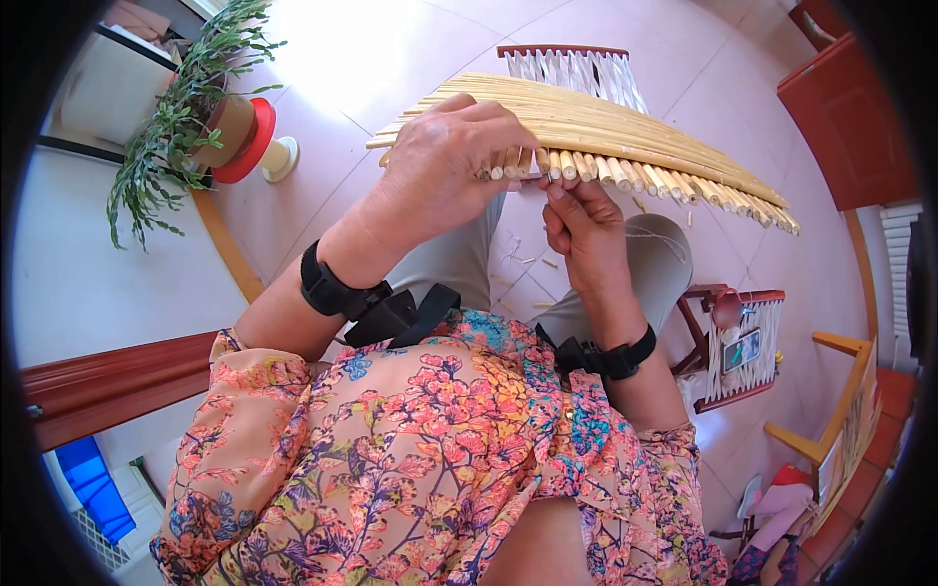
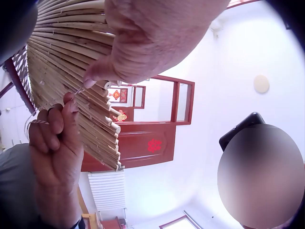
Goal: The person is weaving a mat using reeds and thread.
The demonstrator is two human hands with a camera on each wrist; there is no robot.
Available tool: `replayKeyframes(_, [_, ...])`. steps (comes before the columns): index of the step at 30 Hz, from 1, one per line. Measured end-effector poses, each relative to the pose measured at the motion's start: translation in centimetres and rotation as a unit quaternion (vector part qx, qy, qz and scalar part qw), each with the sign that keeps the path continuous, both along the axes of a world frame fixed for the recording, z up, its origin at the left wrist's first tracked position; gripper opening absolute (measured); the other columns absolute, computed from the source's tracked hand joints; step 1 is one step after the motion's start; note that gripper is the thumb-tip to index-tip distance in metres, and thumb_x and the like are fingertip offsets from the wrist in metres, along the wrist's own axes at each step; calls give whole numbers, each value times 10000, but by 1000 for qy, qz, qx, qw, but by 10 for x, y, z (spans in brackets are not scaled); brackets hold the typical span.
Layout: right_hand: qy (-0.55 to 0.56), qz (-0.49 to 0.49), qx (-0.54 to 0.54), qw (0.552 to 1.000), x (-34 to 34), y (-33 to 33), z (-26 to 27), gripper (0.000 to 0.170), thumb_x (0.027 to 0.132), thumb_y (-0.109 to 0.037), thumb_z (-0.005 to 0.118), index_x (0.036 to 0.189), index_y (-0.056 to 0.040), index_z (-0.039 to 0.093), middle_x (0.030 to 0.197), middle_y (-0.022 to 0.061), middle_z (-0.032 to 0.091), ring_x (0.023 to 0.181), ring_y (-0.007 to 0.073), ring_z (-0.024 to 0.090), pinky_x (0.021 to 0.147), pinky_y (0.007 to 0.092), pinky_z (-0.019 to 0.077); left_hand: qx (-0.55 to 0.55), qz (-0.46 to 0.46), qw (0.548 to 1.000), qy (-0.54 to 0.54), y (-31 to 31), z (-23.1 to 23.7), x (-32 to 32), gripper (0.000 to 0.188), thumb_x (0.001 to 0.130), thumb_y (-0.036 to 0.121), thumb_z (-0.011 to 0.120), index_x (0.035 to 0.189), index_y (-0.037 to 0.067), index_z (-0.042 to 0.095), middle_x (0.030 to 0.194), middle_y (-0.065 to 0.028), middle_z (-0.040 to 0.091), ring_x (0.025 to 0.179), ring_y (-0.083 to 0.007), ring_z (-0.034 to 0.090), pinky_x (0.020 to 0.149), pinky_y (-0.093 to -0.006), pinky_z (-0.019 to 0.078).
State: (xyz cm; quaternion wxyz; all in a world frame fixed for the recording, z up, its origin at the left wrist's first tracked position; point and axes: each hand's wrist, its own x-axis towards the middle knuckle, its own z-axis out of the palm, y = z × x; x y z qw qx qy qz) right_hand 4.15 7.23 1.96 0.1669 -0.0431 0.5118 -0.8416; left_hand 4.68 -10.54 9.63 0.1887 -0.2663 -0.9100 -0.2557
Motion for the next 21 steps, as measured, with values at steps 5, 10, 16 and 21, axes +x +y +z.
replayKeyframes(5, [-36,-15,25,999,8,1,-7,89,886,-118,564,903,-43,609,590,-20,476,482,26,370,398,166,249,-7,50,999,2,2,-7,5,492,563,116,782,1020,43,615,997,-103,612,890,-287,574,796,-361,474])
replayKeyframes(10, [-78,3,47,996,20,7,-16,88,886,-125,567,866,-46,598,598,-13,492,490,26,380,409,164,261,-50,27,998,-34,5,-11,16,467,588,153,767,1011,28,615,986,-105,601,884,-291,560,780,-371,469])
replayKeyframes(16, [-35,-17,72,997,27,4,-27,163,900,-152,554,993,-29,607,541,-19,441,446,38,324,407,176,238,-63,9,998,15,7,-25,20,440,645,215,721,1007,-4,601,921,-94,580,838,-278,553,727,-364,465])
replayKeyframes(21, [-29,-40,4,999,27,2,-34,71,891,-83,549,919,-50,606,626,-18,496,482,53,369,413,184,251,-75,-15,996,35,8,-28,20,477,643,243,714,1017,-17,574,888,-90,560,796,-260,545,691,-351,461])
